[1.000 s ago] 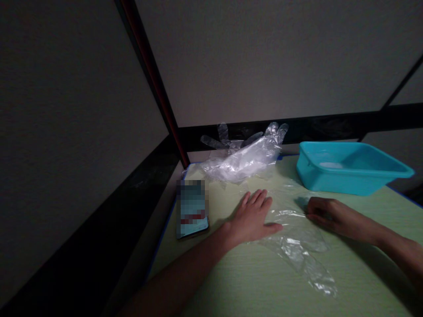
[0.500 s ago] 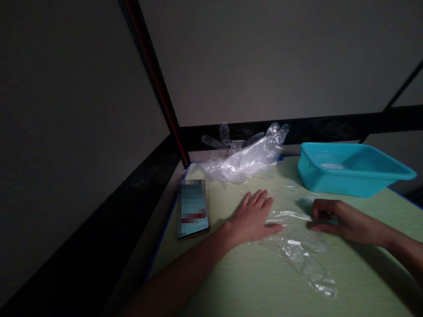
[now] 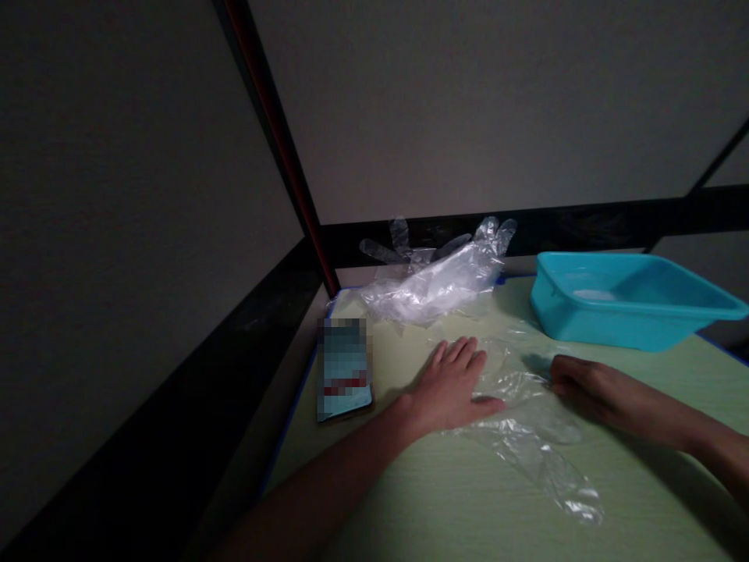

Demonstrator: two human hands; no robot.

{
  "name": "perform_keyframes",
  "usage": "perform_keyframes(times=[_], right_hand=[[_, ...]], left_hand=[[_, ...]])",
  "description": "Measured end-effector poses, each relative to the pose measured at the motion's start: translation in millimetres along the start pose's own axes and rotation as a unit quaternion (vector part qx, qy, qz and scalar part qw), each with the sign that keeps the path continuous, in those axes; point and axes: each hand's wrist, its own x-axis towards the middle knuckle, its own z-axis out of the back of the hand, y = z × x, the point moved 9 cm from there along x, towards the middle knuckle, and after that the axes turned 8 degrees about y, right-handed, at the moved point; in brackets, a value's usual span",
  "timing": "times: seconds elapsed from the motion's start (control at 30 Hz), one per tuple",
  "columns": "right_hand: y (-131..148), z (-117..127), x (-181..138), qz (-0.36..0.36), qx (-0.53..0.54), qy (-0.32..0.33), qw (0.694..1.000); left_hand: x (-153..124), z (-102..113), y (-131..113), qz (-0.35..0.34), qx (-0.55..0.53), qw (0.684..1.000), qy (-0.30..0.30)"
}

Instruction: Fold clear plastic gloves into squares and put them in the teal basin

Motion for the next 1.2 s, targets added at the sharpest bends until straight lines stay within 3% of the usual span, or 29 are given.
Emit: perform_keyframes(times=[0.3,0.57,0.77,0.9,1.07,1.2], right_hand=[[10.4,21.8,0.1,0.018,0.159,-0.128,0.979],[-0.2,9.2,6.4,0.023,0.348,-0.060,0.935],[-1.9,25.9,-4.0,0.028,0.424,-0.088,0.901],[-11.9,31.6,-8.1,0.016,0.389,-0.095,0.916],[-25.2,46.8,-19.6,-0.014,0.161,-0.133,0.978],[-30.2,50.3,-27.6,-0.032,0.040,-0.113,0.992]], left_hand=[[0.8,-1.0,1.3,0.001,-0.011,1.000,-0.001],[2.4,-2.7,1.5,-0.006,-0.010,1.000,-0.004],[2.1,-3.2,1.3,-0.006,-0.008,1.000,-0.003],[1.7,-2.7,1.3,-0.008,-0.017,1.000,0.002],[1.3,-2.0,1.6,-0.009,-0.016,1.000,0.000],[1.3,-2.0,1.9,-0.010,-0.017,1.000,-0.004]])
